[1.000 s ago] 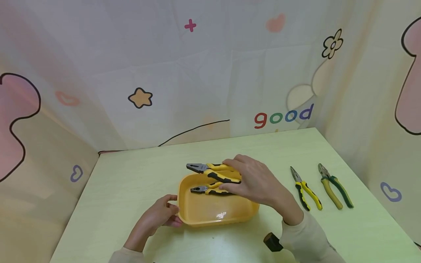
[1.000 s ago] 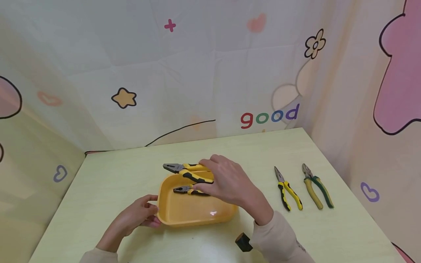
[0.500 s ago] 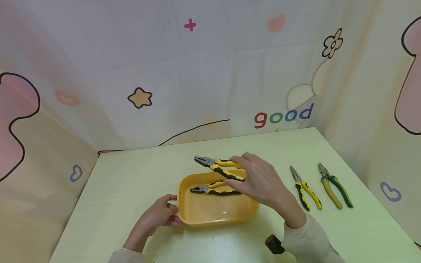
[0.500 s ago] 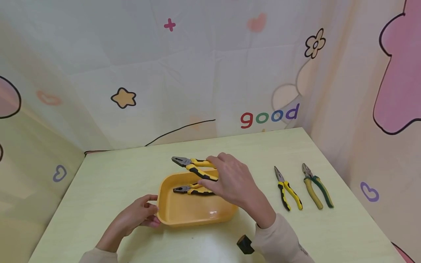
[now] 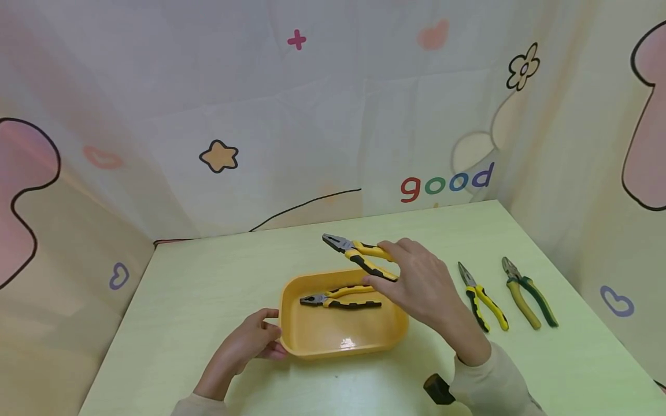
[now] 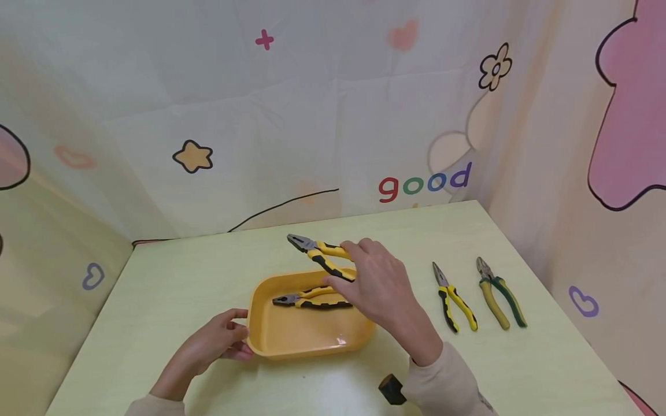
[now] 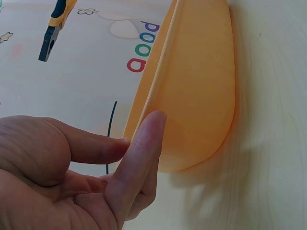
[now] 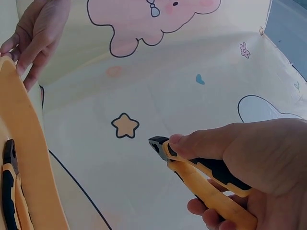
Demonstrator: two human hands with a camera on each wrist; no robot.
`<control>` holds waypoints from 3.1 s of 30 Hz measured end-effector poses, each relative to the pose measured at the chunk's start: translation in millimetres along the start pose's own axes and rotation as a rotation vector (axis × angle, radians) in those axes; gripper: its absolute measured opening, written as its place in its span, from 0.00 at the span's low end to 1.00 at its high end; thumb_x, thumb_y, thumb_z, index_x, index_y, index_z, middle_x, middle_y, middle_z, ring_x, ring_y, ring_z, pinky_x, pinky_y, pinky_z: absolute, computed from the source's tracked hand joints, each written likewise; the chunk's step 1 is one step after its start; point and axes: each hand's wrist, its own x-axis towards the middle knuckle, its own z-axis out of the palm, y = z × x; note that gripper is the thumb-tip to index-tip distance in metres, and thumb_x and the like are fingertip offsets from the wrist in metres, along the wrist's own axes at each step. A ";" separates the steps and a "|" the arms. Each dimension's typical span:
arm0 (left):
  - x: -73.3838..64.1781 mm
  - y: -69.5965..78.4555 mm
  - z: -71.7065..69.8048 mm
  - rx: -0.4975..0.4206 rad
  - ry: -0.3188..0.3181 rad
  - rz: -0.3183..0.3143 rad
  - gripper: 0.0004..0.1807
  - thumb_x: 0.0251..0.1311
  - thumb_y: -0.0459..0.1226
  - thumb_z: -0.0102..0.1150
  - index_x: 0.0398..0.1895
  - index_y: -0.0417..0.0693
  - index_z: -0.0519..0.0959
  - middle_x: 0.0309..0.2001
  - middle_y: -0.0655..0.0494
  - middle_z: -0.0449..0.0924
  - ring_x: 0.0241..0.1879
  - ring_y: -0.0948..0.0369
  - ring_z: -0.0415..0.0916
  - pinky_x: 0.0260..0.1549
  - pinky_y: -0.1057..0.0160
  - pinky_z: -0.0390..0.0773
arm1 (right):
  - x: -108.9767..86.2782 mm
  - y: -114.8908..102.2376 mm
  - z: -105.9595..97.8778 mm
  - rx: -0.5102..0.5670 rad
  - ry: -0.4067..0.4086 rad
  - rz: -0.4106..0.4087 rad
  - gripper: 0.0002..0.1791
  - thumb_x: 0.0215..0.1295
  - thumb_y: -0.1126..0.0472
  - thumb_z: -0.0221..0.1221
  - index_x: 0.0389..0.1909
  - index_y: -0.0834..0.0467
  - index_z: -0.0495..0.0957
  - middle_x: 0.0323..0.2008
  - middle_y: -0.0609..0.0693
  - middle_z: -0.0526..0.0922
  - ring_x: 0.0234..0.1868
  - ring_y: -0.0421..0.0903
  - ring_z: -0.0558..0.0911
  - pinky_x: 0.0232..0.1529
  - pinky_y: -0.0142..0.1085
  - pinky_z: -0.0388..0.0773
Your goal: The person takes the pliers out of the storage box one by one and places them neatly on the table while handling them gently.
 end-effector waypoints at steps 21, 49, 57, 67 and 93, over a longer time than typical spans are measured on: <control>1.3 -1.4 -0.9 -0.008 -0.011 -0.004 0.29 0.71 0.25 0.49 0.72 0.24 0.57 0.43 0.35 0.76 0.29 0.56 0.84 0.35 0.55 0.90 | -6.6 20.7 -13.2 -0.045 0.045 0.184 0.34 0.60 0.46 0.72 0.60 0.63 0.80 0.46 0.61 0.83 0.42 0.58 0.81 0.37 0.53 0.84; 1.9 2.1 -0.4 0.005 0.010 -0.021 0.28 0.70 0.25 0.49 0.71 0.25 0.59 0.43 0.36 0.77 0.28 0.56 0.84 0.35 0.54 0.90 | -21.9 53.3 -28.2 -0.097 0.184 0.375 0.36 0.60 0.47 0.73 0.60 0.69 0.78 0.45 0.70 0.81 0.39 0.65 0.80 0.32 0.56 0.78; 3.7 0.8 1.3 0.006 0.022 -0.023 0.28 0.69 0.25 0.49 0.71 0.24 0.59 0.42 0.36 0.77 0.28 0.56 0.83 0.33 0.55 0.90 | -25.7 60.4 -34.9 -0.097 0.161 0.459 0.37 0.62 0.45 0.70 0.62 0.68 0.76 0.48 0.71 0.79 0.44 0.67 0.78 0.34 0.58 0.79; 4.5 0.9 2.6 0.016 0.033 -0.039 0.29 0.70 0.24 0.49 0.72 0.24 0.58 0.42 0.36 0.77 0.27 0.56 0.83 0.33 0.54 0.90 | -27.9 66.7 -40.6 -0.099 0.139 0.564 0.39 0.65 0.43 0.68 0.64 0.69 0.74 0.50 0.71 0.78 0.45 0.66 0.77 0.36 0.57 0.79; 3.7 -0.3 1.3 0.012 0.011 -0.020 0.29 0.70 0.24 0.49 0.72 0.24 0.58 0.42 0.37 0.77 0.28 0.56 0.83 0.33 0.54 0.90 | -29.8 73.0 -46.0 -0.067 0.149 0.658 0.40 0.66 0.43 0.67 0.66 0.72 0.72 0.50 0.71 0.77 0.47 0.66 0.76 0.40 0.59 0.78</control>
